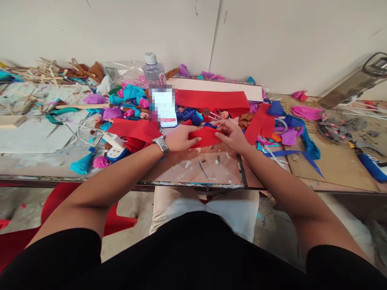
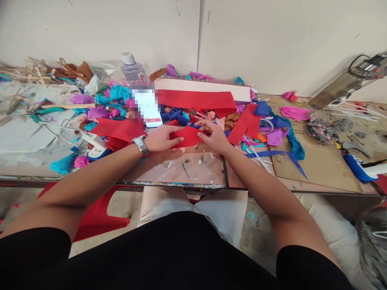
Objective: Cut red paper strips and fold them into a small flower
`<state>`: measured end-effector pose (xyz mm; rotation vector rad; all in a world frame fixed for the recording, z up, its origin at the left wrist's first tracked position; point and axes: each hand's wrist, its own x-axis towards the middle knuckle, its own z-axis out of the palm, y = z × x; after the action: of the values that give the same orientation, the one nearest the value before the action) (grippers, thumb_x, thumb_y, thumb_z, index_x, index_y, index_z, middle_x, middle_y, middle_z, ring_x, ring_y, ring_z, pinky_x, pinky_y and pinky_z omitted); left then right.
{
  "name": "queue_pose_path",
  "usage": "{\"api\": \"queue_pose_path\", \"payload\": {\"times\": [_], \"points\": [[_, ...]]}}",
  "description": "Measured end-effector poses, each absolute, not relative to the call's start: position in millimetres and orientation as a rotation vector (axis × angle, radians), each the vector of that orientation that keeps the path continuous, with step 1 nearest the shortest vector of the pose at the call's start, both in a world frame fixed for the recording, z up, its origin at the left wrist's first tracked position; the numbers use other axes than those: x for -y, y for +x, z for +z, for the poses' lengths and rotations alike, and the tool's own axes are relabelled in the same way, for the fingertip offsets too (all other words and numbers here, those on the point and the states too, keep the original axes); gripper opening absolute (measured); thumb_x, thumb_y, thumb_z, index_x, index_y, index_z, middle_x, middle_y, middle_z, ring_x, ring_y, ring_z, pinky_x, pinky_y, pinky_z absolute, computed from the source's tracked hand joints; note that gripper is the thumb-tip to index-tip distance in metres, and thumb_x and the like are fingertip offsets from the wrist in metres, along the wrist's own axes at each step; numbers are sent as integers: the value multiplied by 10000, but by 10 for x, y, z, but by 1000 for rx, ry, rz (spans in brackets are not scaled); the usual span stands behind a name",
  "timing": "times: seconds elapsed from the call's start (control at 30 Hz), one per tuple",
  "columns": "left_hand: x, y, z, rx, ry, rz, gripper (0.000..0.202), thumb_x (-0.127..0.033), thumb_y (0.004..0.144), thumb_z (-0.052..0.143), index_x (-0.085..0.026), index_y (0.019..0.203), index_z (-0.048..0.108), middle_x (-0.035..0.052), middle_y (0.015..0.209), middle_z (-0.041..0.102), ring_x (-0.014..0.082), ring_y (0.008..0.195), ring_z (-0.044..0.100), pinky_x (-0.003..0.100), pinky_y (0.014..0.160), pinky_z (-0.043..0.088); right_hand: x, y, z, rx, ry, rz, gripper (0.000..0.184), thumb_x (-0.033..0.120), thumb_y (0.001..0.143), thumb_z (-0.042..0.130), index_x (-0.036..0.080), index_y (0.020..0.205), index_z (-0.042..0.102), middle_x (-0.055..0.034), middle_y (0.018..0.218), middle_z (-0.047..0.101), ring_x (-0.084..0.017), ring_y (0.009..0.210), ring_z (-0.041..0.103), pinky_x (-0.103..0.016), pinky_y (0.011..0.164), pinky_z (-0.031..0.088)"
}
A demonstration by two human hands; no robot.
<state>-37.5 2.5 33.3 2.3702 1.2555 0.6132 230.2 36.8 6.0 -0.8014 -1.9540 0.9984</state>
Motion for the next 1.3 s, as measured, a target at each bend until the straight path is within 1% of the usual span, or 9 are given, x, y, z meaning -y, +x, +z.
{"api": "queue_pose_path", "payload": {"times": [0.13,0.23,0.4,0.5,0.6,0.87,1.0,1.1,1.3], "points": [[33,-372,376,-1289,2369,584,385,-412,918,620,-219,1221,758,54,963,779,226,791,669,345,735,457,-390,2346,109,1835,-876,852,353,386,875,703,221,1181,639,-10,872,710,-157,745,651,-281,669,526],[53,-384,417,-1391,2411,560,322,-400,892,640,-213,1115,776,56,874,749,229,735,642,344,679,419,-505,2473,166,1709,-926,722,304,341,848,715,246,1131,657,-46,968,740,-194,851,708,-335,748,592],[-22,-488,451,-1442,2524,415,252,-430,874,645,-205,904,754,57,761,678,235,705,621,351,662,414,-843,2803,142,1519,-1019,623,304,330,846,702,270,1139,651,-8,806,680,-167,609,630,-305,515,527],[-99,-584,470,-1312,2653,324,224,-399,847,653,-199,858,755,96,958,712,264,897,665,368,780,469,-991,2948,102,1500,-1001,546,277,334,866,688,268,1133,652,4,775,642,-159,607,620,-297,516,515],[-126,-682,546,-1375,2643,321,244,-395,886,604,-190,833,725,98,933,707,241,832,641,365,753,453,-1049,3005,97,1495,-980,511,266,328,870,694,254,1123,661,10,749,624,-154,609,613,-291,527,497],[55,-1148,874,-1379,2498,255,259,-420,888,634,-218,991,759,23,769,712,157,660,612,293,669,409,-935,2916,228,1431,-998,592,270,338,840,725,256,1092,674,0,789,659,-161,631,621,-291,533,491],[181,-1379,972,-1286,2575,453,216,-355,920,600,-193,920,743,67,944,729,183,843,656,313,795,480,-819,2833,311,1452,-1029,619,258,309,819,750,269,1060,665,2,784,659,-157,605,585,-293,511,459],[223,-1464,977,-1370,2516,609,237,-346,975,545,-183,1014,711,74,997,725,192,889,654,327,824,505,-756,2780,361,1454,-1034,621,245,268,810,728,273,1048,670,8,771,654,-144,566,544,-291,496,428],[43,-1419,713,-1367,2784,105,367,-424,988,551,-165,1189,716,123,1134,724,282,1088,645,435,990,494,-728,2756,376,1449,-1011,641,277,244,815,691,282,1088,666,13,776,665,-143,556,556,-292,501,440]]}}
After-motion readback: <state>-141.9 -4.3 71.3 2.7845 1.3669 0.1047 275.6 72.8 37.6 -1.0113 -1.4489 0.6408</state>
